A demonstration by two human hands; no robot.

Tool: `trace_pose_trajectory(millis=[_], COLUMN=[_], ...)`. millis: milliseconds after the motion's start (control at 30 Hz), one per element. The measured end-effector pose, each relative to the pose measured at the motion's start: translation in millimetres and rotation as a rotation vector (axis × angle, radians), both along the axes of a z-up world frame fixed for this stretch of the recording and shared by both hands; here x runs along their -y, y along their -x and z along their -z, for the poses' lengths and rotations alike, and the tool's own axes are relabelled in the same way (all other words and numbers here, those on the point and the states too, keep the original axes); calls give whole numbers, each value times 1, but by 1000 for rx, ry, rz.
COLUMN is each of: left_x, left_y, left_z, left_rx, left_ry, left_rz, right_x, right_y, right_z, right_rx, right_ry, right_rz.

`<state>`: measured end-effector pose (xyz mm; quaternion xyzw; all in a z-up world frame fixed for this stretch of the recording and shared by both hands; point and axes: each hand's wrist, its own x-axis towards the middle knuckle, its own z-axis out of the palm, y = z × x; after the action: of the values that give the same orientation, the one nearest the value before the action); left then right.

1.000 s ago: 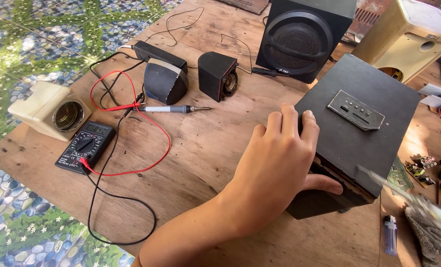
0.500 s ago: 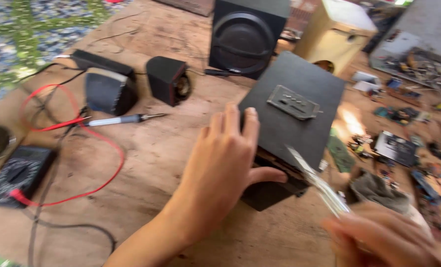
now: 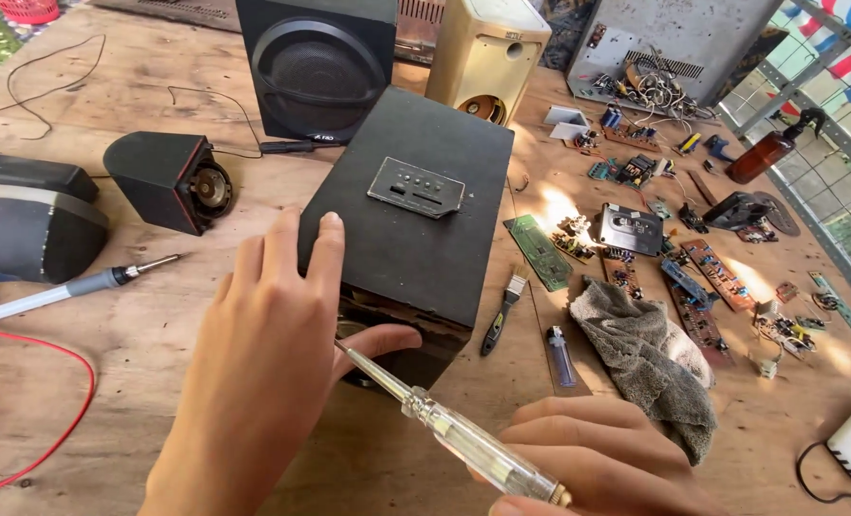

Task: Assembling and adjusting the front panel of a speaker box using a screwdriver

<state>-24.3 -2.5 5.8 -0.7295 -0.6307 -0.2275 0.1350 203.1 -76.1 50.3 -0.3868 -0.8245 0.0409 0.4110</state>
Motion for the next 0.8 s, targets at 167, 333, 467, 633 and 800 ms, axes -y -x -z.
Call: trace_pose_trajectory(millis=[167,333,467,633,800], left_x=[1,3,4,5,5], left_y=[1,1,2,3,3], left_z=[0,-6,-6,-4,-6], left_rx=[-5,-3,-39,-95,-78], left_ry=[-10,20,-3,-4,18], left_rz=[-4,2,-14,-46,-37], right_x=[-2,-1,3,0,-1], right_y=[-11,0,0,3,5], right_z=[0,-6,-10,-7,-11], right_rx=[35,-35,-54,-120,-117], right_ry=[47,-19,-3,-70,-91], right_rz=[31,-26,-76,-83,-74])
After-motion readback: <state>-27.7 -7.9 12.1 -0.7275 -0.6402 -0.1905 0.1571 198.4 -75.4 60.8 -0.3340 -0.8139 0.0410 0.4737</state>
